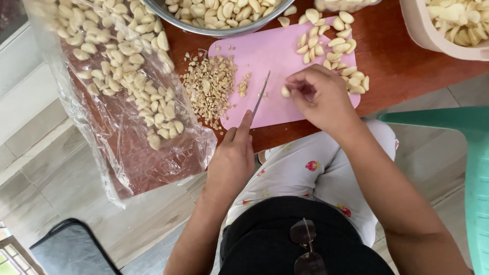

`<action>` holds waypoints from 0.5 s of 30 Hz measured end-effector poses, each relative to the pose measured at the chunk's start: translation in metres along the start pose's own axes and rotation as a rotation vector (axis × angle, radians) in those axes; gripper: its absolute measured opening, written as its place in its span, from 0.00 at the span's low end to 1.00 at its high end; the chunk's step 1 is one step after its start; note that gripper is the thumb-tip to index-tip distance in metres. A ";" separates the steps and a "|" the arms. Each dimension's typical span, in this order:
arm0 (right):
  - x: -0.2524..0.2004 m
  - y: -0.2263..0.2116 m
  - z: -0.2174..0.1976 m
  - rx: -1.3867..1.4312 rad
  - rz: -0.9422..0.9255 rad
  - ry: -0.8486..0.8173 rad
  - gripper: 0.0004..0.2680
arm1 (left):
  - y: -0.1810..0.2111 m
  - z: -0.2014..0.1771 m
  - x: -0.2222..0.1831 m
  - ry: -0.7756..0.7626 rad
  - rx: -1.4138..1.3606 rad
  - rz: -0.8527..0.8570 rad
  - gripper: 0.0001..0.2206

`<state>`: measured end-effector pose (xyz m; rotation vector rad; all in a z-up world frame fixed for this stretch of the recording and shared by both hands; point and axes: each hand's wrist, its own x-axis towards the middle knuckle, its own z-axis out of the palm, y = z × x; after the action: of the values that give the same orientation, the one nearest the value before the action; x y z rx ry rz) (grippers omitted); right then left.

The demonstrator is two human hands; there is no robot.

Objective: A person is cleaning and trimming peeled garlic cloves using a small knife on a pink cutting board.

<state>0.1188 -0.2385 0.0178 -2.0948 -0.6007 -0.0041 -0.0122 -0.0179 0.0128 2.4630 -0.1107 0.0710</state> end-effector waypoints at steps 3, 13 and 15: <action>-0.008 0.009 0.011 -0.014 0.058 0.118 0.07 | 0.001 0.000 -0.003 -0.002 0.044 0.015 0.24; 0.002 -0.006 -0.003 0.017 0.050 -0.044 0.06 | 0.004 0.005 0.002 -0.027 0.150 0.009 0.25; 0.005 -0.008 -0.005 0.003 0.050 -0.062 0.06 | 0.010 0.006 0.004 -0.022 0.223 0.031 0.25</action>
<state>0.1205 -0.2365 0.0282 -2.1130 -0.5845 0.0900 -0.0089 -0.0293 0.0148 2.6851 -0.1582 0.0735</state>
